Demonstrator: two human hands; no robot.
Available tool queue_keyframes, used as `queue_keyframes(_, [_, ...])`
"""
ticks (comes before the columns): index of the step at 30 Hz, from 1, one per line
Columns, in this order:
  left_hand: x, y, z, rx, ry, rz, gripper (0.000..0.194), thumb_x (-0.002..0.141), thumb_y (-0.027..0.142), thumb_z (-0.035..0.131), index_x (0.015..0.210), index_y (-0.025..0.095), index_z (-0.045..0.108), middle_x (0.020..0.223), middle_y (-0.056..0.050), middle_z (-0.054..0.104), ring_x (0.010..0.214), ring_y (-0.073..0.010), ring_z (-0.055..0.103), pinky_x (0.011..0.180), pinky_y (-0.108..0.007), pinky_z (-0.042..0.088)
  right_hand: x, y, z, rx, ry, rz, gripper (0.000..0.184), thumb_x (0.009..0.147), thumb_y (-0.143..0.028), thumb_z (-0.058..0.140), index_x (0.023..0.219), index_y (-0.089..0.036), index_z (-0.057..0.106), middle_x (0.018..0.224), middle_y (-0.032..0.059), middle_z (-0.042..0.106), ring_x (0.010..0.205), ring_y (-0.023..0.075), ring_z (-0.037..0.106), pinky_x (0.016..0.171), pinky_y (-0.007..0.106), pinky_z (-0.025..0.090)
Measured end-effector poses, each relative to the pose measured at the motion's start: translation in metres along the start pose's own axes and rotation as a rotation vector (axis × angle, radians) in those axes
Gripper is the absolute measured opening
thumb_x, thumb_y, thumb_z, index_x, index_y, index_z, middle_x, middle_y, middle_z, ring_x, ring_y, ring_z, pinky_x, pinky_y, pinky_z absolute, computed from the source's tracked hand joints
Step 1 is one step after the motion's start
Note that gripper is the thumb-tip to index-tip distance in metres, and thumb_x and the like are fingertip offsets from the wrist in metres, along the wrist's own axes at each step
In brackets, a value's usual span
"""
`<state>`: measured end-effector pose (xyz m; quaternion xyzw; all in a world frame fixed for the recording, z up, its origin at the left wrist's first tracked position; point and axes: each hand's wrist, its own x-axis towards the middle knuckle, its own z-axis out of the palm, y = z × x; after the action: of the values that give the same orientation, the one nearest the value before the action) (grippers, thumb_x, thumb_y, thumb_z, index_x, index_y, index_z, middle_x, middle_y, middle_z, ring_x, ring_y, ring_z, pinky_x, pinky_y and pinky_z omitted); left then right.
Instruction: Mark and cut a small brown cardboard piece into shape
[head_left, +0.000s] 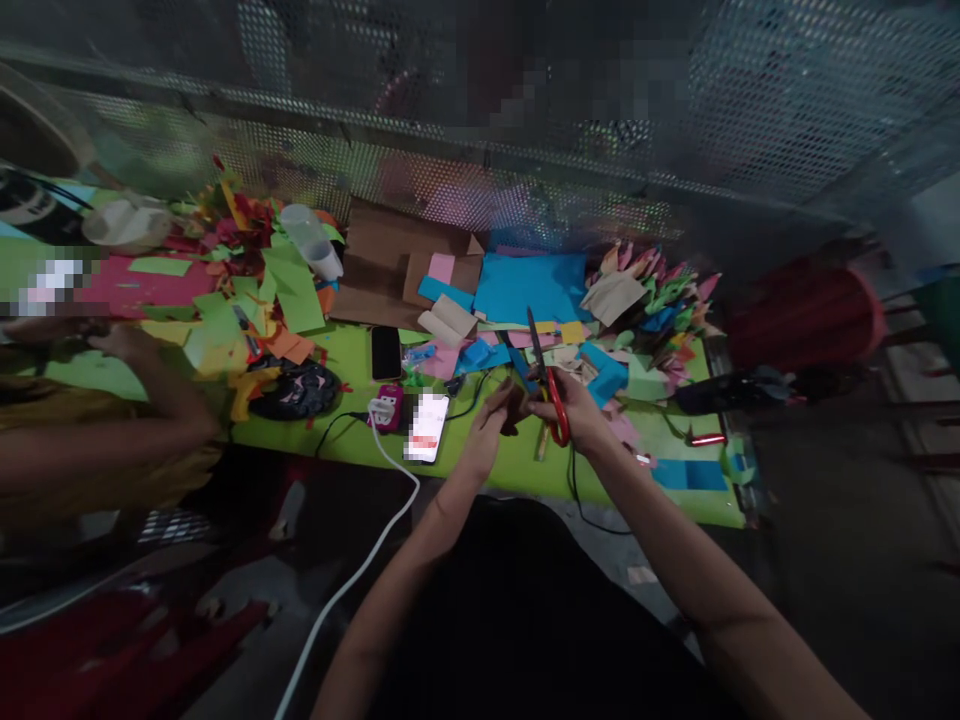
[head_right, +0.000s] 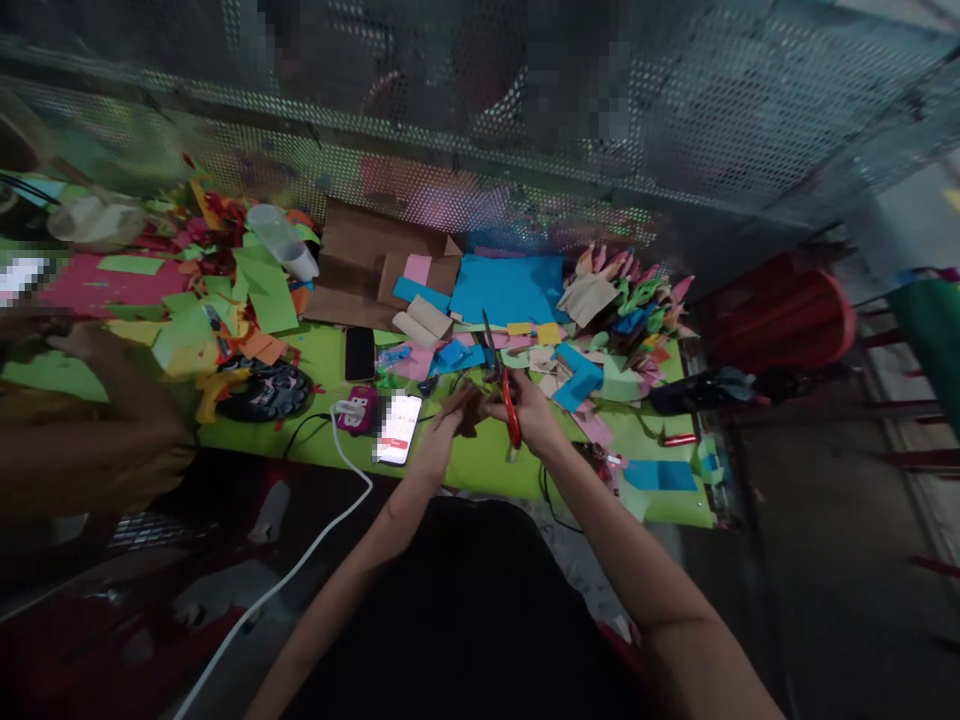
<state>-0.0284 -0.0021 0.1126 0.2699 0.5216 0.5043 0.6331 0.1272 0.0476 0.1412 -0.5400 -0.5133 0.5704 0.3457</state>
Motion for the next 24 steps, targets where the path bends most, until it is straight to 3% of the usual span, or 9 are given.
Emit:
queue_keyframes(3, [0.004,-0.002,0.002,-0.074,0.141,0.028,0.024,0.084,0.027,0.064,0.104,0.022,0.077,0.122,-0.006,0.074,0.119,-0.0237,0.066,0.108,-0.037,0.048,-0.006,0.003,-0.001,0.025,0.018,-0.016,0.053,0.060,-0.036,0.085,0.104,-0.021,0.058,0.076,-0.0036,0.059,0.062,0.0123,0.052,0.059,0.027,0.043])
queue_keyframes(6, [0.007,-0.003,0.003,-0.085,0.233,-0.012,0.021,0.079,0.028,0.072,0.097,0.018,0.076,0.107,-0.007,0.078,0.108,-0.0239,0.070,0.104,-0.040,0.051,-0.012,0.006,0.000,0.051,0.012,-0.014,0.053,0.062,-0.036,0.084,0.106,-0.022,0.058,0.077,-0.0036,0.059,0.064,0.0130,0.053,0.061,0.028,0.043])
queue_keyframes(10, [0.009,0.000,0.007,-0.149,0.237,-0.098,0.032,0.063,0.029,0.086,0.090,0.015,0.074,0.092,-0.007,0.078,0.092,-0.0244,0.073,0.093,-0.041,0.056,-0.018,0.011,0.003,0.089,0.025,0.002,0.053,0.063,-0.037,0.084,0.106,-0.023,0.058,0.077,-0.0038,0.059,0.065,0.0137,0.054,0.061,0.028,0.043])
queue_keyframes(16, [0.009,-0.003,0.009,-0.277,0.208,-0.125,0.048,0.053,0.039,0.091,0.092,0.016,0.073,0.094,-0.008,0.078,0.085,-0.0241,0.074,0.086,-0.040,0.058,-0.023,0.020,0.001,0.042,0.042,0.001,0.052,0.065,-0.043,0.083,0.107,-0.023,0.060,0.081,-0.0016,0.062,0.071,0.0159,0.057,0.064,0.029,0.046])
queue_keyframes(24, [0.005,0.009,0.005,-0.067,0.285,-0.096,0.028,0.063,0.030,0.086,0.085,0.017,0.074,0.089,-0.007,0.079,0.085,-0.0235,0.073,0.083,-0.038,0.059,-0.040,0.026,-0.012,-0.139,-0.050,0.043,0.053,0.076,-0.053,0.075,0.118,-0.023,0.063,0.081,0.0010,0.062,0.078,0.0197,0.059,0.069,0.031,0.052])
